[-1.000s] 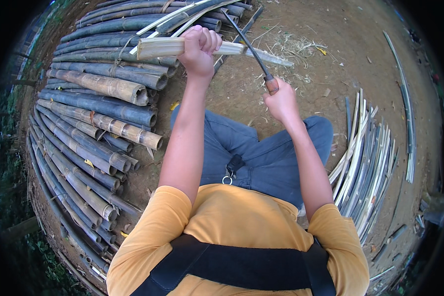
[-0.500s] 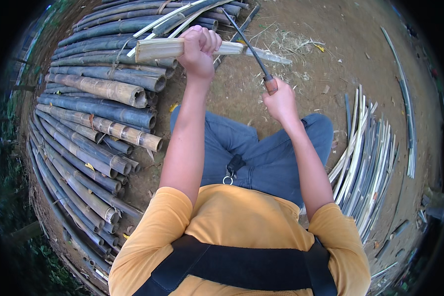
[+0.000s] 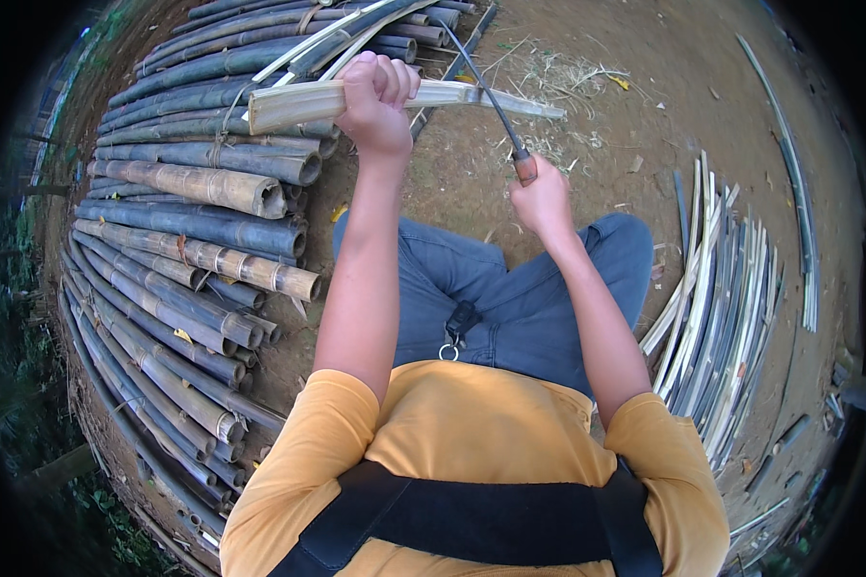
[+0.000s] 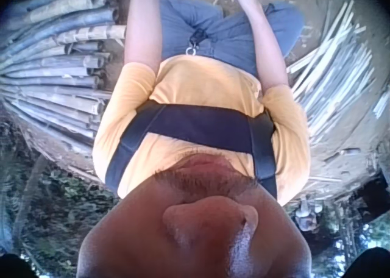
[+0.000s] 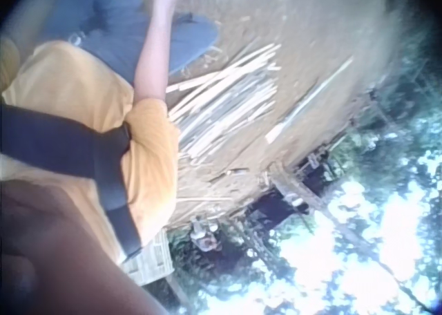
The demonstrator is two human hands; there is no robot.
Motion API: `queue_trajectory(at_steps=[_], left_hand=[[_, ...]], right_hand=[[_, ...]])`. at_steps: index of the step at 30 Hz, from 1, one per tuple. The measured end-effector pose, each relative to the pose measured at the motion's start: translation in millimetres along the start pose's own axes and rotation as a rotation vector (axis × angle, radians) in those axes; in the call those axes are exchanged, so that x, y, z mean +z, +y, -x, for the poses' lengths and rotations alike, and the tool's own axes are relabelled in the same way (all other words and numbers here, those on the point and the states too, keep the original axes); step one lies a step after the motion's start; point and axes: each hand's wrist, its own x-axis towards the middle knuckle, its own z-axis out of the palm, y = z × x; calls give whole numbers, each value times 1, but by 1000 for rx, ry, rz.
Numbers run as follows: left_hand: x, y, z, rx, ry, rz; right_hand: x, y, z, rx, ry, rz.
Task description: The person whittles and scrapes a strip of bamboo using a knife while sitting on the ground near a pile of bamboo stalks.
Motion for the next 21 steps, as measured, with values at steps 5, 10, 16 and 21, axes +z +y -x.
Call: queue_trajectory(at_steps=[5,10,16,21], left_hand=[[2,-1,4,-17,13,14],[4,-1,6,8,-13,0],[-3,2,-1,10,21,-30],[4,-2,6,-19,50,3]], right_hand=[[18,100,-57,195,60,172],[9,47,-32,21,57,111],[14,25,-22,38,12,82],[31,142,-87,366,99,168]])
